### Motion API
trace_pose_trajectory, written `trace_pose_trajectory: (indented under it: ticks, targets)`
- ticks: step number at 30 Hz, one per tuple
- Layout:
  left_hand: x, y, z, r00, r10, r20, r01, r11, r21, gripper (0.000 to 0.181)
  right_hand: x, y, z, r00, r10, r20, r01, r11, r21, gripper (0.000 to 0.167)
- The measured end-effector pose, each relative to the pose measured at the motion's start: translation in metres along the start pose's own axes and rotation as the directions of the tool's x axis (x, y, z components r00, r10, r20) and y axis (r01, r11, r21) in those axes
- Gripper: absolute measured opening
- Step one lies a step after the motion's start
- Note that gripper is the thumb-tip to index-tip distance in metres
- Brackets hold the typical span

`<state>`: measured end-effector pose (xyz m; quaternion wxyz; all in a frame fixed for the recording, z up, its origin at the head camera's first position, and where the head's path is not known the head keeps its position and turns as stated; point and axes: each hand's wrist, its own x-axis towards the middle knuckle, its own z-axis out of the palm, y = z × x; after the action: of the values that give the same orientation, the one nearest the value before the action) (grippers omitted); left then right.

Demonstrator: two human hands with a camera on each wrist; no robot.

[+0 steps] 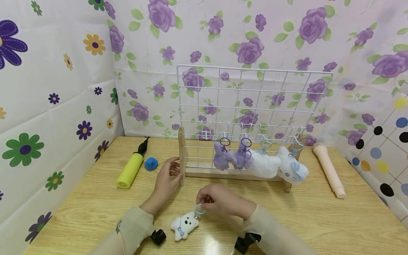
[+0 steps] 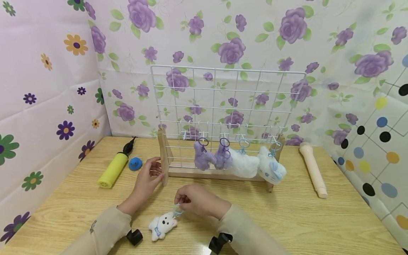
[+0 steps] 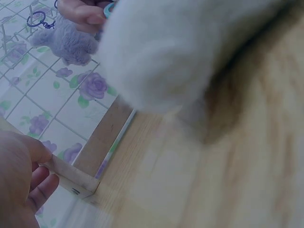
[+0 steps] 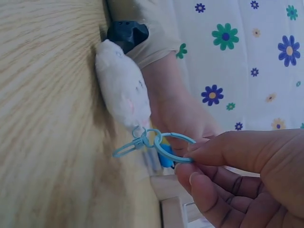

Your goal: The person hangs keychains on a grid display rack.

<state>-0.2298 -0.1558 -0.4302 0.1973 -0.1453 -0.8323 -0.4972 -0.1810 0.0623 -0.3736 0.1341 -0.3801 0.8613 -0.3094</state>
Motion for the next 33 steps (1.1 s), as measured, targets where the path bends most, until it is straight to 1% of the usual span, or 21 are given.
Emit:
trace_pose_trajectory:
  ticks: [5, 9, 16, 19, 26, 30, 33]
  targets:
    - [0.0, 0.0, 0.0, 1.0, 0.001, 0.0, -0.001, 1.0, -0.003, 0.05, -0.002, -0.005, -0.005, 0.999, -0.051, 0.0, 0.05, 0.997, -0.059, 0.011]
    - [0.0, -0.001, 0.0, 1.0, 0.003, 0.0, -0.003, 1.0, -0.003, 0.051, -0.004, -0.01, -0.011, 0.995, -0.096, 0.003, 0.096, 0.989, -0.11, 0.011]
    - [0.0, -0.001, 0.001, 1.0, 0.004, 0.0, -0.004, 1.0, -0.002, 0.051, -0.006, -0.022, -0.028, 0.987, -0.156, 0.032, 0.16, 0.972, -0.173, 0.011]
    - [0.0, -0.001, 0.0, 1.0, 0.008, 0.0, -0.008, 1.0, -0.009, 0.051, -0.007, -0.028, -0.036, 0.987, -0.158, 0.04, 0.163, 0.967, -0.197, 0.011]
    - [0.0, -0.002, 0.0, 1.0, 0.007, 0.003, -0.007, 1.0, -0.011, 0.052, -0.008, -0.04, -0.053, 0.99, -0.123, 0.066, 0.134, 0.966, -0.222, 0.013]
    - [0.0, -0.002, 0.0, 1.0, -0.003, 0.005, 0.003, 1.0, -0.004, 0.053, -0.006, -0.046, -0.062, 0.989, -0.132, 0.072, 0.147, 0.956, -0.256, 0.012]
    - [0.0, -0.002, 0.0, 1.0, -0.009, 0.007, 0.009, 1.0, -0.008, 0.053, -0.005, -0.05, -0.07, 0.985, -0.161, 0.065, 0.173, 0.943, -0.283, 0.012]
